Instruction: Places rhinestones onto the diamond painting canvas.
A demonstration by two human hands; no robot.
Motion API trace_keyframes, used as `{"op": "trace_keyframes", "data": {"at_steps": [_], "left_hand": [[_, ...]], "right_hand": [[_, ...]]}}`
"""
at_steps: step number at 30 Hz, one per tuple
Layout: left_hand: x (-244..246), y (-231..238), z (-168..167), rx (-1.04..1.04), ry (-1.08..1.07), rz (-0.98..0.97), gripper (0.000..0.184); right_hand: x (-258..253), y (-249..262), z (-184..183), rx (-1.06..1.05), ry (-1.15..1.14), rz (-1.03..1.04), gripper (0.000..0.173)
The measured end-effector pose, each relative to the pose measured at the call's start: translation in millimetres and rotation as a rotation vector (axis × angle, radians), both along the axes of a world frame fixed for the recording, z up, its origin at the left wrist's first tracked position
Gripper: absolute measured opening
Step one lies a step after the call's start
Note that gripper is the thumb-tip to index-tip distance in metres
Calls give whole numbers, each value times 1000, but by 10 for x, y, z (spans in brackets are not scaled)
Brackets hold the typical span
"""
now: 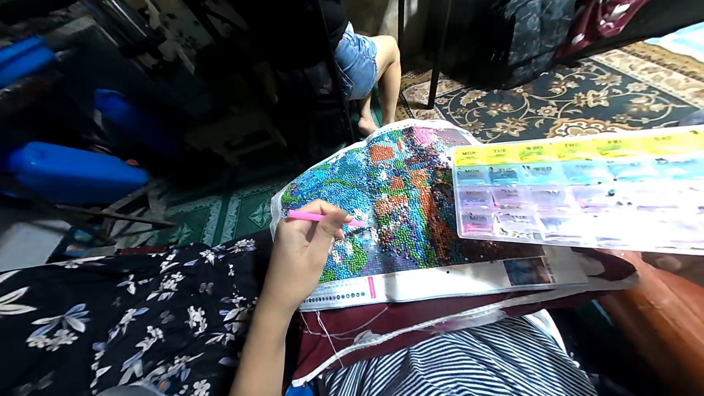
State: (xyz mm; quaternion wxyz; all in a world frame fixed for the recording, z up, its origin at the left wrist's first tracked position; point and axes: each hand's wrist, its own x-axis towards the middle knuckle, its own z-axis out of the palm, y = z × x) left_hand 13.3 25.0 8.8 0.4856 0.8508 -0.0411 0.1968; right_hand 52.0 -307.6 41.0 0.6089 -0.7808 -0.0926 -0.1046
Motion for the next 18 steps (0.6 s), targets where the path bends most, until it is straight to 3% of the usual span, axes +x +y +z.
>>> {"op": "trace_keyframes", "data": {"at_steps": [2,4,7,11,13,16,18], "left_hand": [[-4,-4,5,-11,11,0,19],[-9,-6,2,-28,15,-1,20],[-18,4,-1,-80,8,3,20],[-31,35,11,-92,-35,24,19],[-41,33,4,-93,-39,23,19],[-46,13,-6,-102,-26,22,18],[-44,-1,-15,-107,-19,19,18]], "right_hand": [[264,-427,-477,30,-97,219,9],[342,-544,-685,-52,-37,256,15],[278,-403,-582,17,102,167,11],[378,-618,-737,97,47,299,16],[342,-579,-719,53,63,265,14],[218,-309,-527,-160,179,14,14],[265,-441,-649,-242,103,36,14]]}}
